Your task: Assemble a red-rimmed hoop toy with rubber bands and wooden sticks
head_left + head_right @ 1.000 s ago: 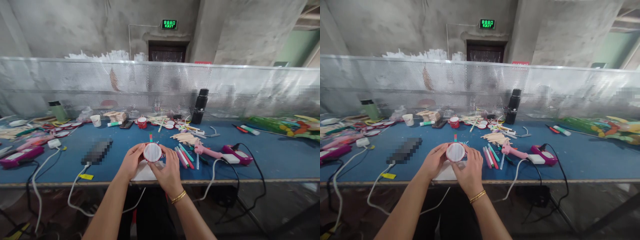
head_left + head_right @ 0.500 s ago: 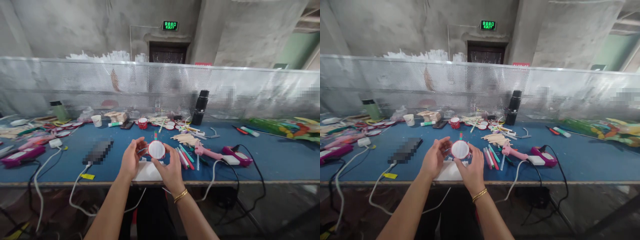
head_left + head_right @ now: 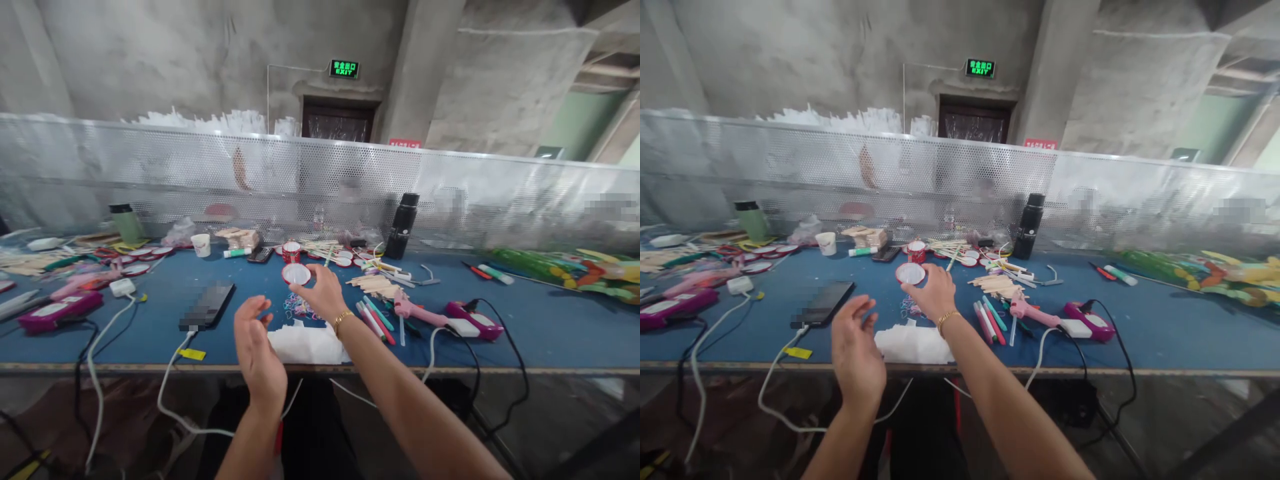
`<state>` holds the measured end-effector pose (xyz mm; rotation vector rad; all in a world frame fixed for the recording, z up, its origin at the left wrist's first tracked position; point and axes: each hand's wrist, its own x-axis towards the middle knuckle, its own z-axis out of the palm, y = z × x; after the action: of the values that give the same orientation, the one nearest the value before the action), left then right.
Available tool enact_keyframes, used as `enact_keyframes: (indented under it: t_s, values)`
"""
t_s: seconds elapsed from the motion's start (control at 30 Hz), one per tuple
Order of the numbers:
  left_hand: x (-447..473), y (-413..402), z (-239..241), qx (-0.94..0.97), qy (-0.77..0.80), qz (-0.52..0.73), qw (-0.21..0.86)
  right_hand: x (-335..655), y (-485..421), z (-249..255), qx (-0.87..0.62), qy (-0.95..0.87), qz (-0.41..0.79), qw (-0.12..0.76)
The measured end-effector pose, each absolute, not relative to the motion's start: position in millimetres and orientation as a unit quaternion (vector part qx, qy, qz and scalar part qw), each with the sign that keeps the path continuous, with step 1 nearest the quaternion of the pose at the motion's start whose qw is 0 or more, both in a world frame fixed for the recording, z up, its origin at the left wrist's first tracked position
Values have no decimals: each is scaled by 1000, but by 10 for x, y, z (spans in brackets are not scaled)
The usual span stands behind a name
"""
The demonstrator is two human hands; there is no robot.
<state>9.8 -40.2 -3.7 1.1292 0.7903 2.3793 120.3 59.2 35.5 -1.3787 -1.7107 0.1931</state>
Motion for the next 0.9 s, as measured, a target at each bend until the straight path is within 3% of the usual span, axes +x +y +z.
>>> enact_keyframes:
  t_s: [0.37,0.7,0.9]
  values:
    - [236,-1149,-536,596,301,712,216,579,1063,374,-627,-753,37,196]
    - [328,-1192,-579,596,319,705,216,576,1145,238,-628,-762,29,155]
    - [389,-1207,-590,638,324,671,195,825,1103,617,-619,-763,57,175]
